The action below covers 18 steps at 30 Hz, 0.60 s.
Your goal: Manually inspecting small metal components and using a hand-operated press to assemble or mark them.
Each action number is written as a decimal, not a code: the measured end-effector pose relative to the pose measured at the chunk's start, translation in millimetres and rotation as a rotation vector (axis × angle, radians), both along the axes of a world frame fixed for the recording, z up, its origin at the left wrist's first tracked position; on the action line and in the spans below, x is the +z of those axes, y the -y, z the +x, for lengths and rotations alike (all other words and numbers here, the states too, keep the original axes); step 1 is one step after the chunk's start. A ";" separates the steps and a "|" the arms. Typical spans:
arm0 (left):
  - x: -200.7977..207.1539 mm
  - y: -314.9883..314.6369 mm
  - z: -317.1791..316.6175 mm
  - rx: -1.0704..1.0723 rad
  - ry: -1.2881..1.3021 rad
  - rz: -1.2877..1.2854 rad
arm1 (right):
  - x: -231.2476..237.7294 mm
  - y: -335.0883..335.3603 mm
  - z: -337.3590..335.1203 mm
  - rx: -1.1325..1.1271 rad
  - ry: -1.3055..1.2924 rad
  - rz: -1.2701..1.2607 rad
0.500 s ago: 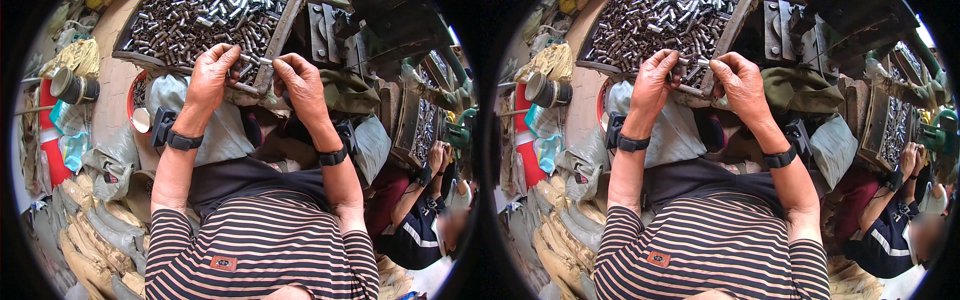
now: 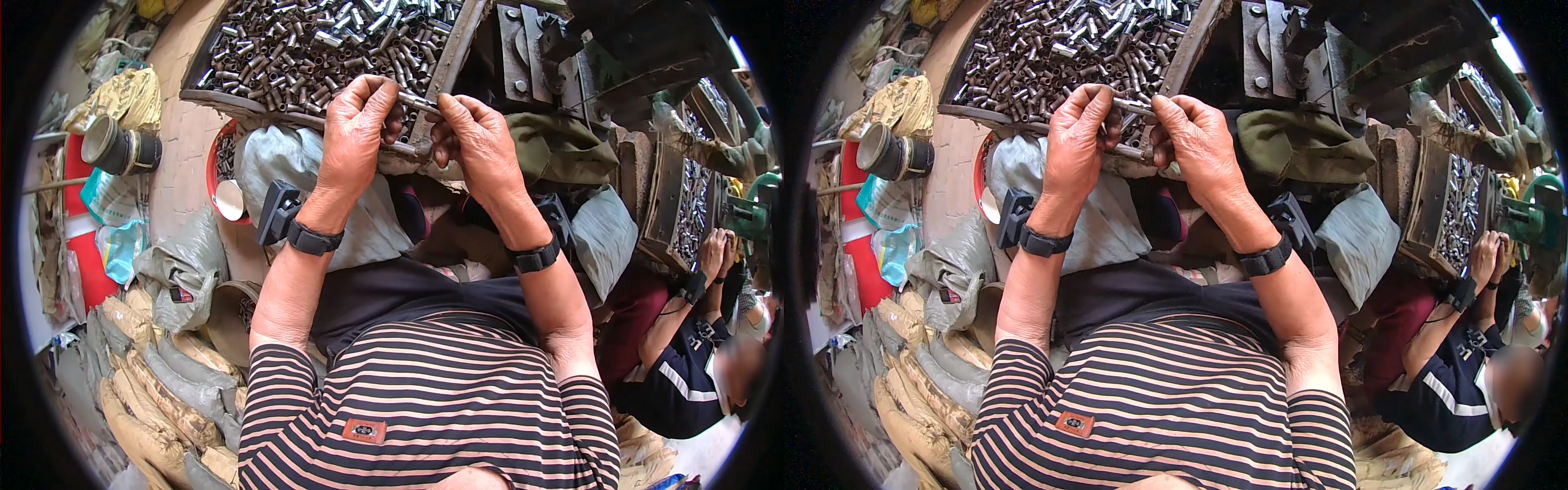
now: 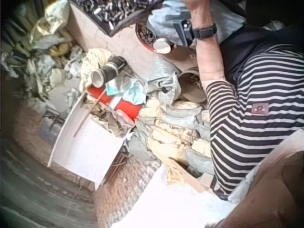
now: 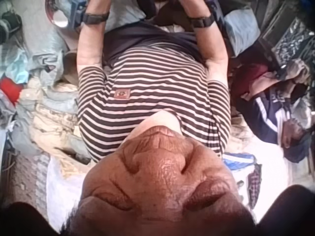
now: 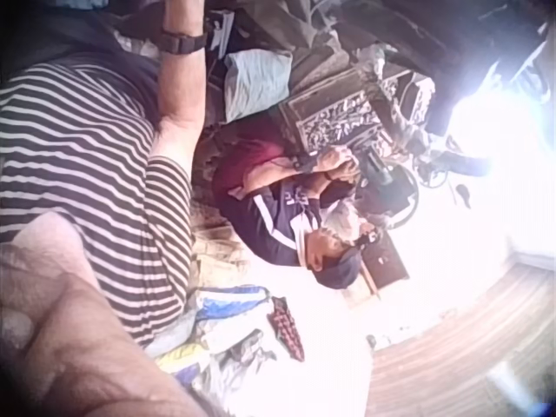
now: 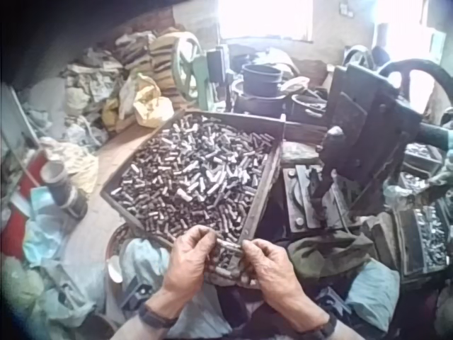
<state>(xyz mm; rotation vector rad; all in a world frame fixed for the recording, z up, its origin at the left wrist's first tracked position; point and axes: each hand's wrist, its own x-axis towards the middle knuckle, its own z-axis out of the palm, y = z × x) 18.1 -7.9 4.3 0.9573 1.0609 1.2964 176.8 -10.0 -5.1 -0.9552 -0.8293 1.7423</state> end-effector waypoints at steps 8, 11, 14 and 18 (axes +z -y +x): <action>-8.2 6.6 11.6 0.047 0.068 0.021 | 2.6 7.4 -1.2 -0.022 0.088 0.047; -7.3 10.2 16.5 0.104 -0.104 0.084 | 3.9 9.4 -0.2 -0.038 0.104 0.031; -0.3 16.2 23.2 0.158 -0.370 0.207 | 7.4 12.2 2.8 -0.030 0.094 -0.002; 3.5 20.9 25.0 0.151 -0.310 0.188 | 10.1 15.3 8.2 0.053 -0.020 -0.055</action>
